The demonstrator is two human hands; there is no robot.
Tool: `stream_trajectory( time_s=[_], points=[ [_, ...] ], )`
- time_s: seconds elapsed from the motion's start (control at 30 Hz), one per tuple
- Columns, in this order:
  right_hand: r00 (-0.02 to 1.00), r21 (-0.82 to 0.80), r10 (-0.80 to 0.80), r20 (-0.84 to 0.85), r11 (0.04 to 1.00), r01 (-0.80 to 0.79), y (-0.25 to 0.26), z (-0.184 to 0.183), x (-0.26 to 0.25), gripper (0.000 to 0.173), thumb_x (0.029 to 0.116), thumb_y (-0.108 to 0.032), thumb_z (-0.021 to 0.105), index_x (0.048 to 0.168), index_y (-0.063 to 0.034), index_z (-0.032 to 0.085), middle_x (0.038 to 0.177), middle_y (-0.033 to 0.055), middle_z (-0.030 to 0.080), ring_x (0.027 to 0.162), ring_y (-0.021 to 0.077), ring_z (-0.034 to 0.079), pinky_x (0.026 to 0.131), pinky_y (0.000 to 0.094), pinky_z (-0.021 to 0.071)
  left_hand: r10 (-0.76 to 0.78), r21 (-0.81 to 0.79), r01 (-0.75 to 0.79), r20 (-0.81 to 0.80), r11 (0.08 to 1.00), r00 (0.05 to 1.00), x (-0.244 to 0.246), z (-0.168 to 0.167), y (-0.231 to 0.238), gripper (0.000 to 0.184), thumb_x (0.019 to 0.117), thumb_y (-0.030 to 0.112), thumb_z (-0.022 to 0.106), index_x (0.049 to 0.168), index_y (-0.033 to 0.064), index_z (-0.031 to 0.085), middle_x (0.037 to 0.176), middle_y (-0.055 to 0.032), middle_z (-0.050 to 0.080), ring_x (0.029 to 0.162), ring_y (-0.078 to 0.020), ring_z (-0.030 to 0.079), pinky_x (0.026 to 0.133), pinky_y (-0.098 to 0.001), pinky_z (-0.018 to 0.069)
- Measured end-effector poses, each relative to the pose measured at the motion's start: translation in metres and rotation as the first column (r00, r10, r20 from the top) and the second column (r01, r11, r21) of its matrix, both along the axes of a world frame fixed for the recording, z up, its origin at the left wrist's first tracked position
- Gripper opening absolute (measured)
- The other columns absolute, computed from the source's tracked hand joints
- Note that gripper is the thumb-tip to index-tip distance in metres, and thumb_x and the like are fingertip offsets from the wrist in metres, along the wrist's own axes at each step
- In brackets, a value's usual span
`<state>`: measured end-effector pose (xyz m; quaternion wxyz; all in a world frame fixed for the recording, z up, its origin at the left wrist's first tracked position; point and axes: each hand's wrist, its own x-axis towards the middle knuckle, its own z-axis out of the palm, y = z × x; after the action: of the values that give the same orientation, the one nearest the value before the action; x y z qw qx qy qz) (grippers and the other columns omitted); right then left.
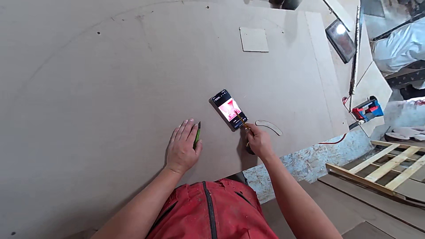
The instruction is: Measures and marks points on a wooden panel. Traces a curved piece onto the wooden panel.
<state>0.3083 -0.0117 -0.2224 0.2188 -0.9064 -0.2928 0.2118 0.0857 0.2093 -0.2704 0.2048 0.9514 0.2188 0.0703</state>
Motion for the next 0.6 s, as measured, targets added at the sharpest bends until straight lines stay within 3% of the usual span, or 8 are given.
stream_trajectory(
  time_s=[0.6],
  points=[
    [0.999,-0.045,0.016,0.04,0.999,-0.014,0.0022,0.0036,0.0002,0.031,0.1044,-0.022,0.052,0.13,-0.0223,0.068,0.084,0.001,0.073,0.073,0.0184,0.07,0.068,0.0475,0.0583,-0.001,0.016,0.001,0.015,1.0,1.0,0.0003,-0.001,-0.0008,0.06,0.1014,0.039,0.043,0.153,0.0082,0.049,0.165,-0.0079,0.037,0.154,-0.0257,0.03,0.126,-0.0487,0.0239]
  ],
)
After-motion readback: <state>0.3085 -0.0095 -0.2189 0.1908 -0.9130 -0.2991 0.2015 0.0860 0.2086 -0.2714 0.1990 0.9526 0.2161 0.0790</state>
